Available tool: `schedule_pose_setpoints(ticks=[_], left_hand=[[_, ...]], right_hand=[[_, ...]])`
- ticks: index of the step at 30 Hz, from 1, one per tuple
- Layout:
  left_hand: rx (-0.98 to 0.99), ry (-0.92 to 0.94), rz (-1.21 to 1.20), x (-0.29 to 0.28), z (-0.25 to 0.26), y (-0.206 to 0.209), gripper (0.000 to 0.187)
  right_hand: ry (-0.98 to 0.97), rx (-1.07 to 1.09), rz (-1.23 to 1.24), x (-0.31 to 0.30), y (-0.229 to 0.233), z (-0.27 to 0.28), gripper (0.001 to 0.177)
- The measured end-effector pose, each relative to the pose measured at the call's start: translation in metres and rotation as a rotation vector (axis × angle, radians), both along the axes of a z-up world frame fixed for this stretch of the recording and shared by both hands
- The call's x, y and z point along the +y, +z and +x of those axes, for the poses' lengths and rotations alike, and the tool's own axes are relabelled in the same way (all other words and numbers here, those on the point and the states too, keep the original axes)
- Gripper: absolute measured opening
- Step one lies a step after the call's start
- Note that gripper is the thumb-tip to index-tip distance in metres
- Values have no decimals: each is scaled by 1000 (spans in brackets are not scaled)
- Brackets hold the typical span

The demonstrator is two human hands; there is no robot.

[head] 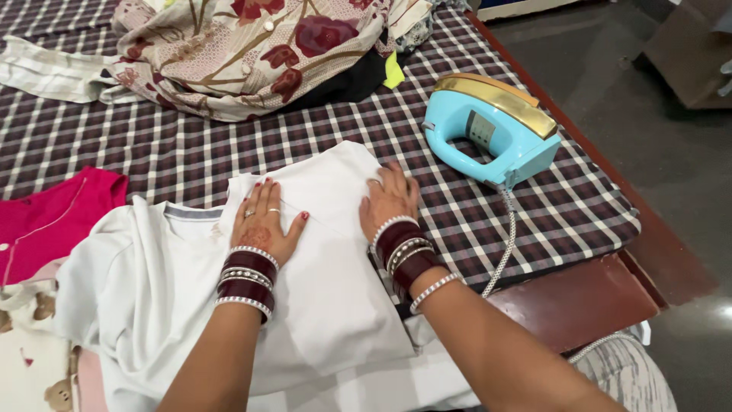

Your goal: The person irons a white t-shirt on a checkered ironing board using a light blue iron. They smooth the fabric with their hands, move the iron across the shirt's surface, and flip the garment to iron different sections.

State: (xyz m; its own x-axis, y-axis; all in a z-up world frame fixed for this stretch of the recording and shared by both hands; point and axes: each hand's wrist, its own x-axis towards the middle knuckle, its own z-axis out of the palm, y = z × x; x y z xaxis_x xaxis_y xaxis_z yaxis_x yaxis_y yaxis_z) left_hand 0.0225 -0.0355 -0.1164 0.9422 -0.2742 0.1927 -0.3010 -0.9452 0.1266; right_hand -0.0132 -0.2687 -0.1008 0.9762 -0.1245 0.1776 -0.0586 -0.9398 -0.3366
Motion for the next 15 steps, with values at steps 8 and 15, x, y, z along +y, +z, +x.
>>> schedule_pose_setpoints(ticks=[8, 15], left_hand=[[35, 10, -21, -5, 1, 6, 94], [60, 26, 21, -8, -1, 13, 89]], right_hand=[[528, 150, -144, 31, -9, 66, 60], [219, 237, -230, 29, 0, 86, 69]])
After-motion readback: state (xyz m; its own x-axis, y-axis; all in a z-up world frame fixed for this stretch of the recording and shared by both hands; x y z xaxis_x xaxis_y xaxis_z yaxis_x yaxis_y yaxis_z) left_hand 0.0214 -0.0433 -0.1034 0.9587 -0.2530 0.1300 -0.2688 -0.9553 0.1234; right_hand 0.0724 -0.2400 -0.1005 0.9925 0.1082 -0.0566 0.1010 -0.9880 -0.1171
